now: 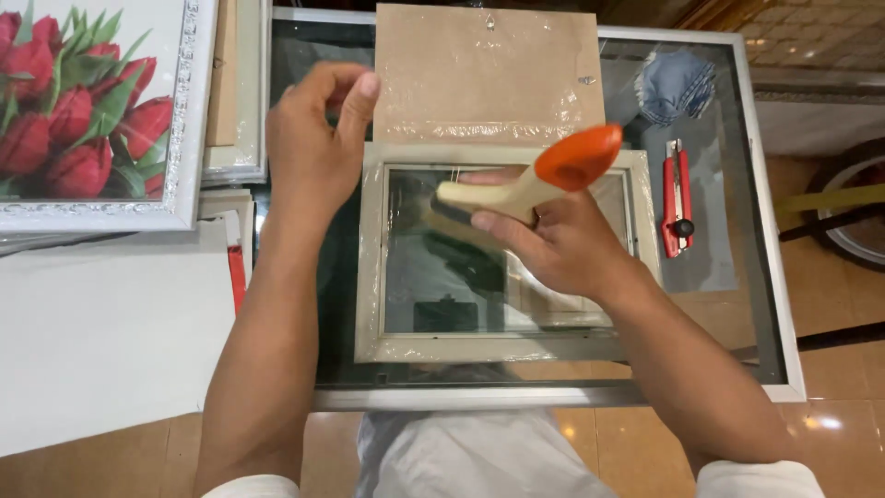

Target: Cleaning the glass surface of a picture frame using a brush and a cleaning cloth.

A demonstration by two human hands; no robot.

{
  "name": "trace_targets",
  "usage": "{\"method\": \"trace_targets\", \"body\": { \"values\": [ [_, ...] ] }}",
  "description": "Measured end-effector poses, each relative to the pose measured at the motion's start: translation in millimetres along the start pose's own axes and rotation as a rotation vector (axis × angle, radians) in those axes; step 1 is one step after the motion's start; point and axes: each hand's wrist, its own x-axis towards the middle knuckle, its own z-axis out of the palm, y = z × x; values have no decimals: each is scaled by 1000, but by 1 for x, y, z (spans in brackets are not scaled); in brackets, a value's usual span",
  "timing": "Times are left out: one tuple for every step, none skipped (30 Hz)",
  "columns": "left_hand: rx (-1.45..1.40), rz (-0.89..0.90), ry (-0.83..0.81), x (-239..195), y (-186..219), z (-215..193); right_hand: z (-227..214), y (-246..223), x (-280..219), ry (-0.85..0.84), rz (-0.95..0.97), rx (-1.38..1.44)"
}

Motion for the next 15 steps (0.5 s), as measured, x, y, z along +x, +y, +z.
{"method": "trace_targets", "body": {
  "values": [
    [-6,6,6,-6,-19,13,2,2,10,4,-5,-9],
    [-12,-114,-28,-12,-38,24,6,3,21,17,-191,-132],
    [-20,-234,-65,-18,-58,36,9,5,32,28,-377,-256],
    [-24,-234,-69,-25,-68,46,18,15,38,29,-372,-259],
    [107,-202,-127,-32,-78,56,27,25,45,9,-386,-355],
    [244,-173,-181,-40,-88,63,38,34,53,-17,-406,-446],
    [246,-177,-179,-46,-93,65,49,33,43,-21,-407,-444],
    [243,-195,-164,-45,-99,69,57,32,37,-75,-400,-348],
    [240,-212,-149,-44,-104,73,65,31,30,-130,-392,-252],
    [239,-207,-148,-41,-95,69,64,17,12,-125,-394,-255],
    [243,-230,-164,-38,-86,66,64,3,-6,-280,-331,-307],
    [245,-258,-181,-39,-76,63,64,-10,-26,-439,-263,-357],
    [241,-258,-183,-36,-79,66,50,-21,-27,-439,-260,-359],
    [240,-260,-177,-36,-81,67,38,-32,-30,-576,-141,-55],
    [240,-262,-171,-37,-84,68,25,-42,-32,-701,-19,252]
  ]
}}
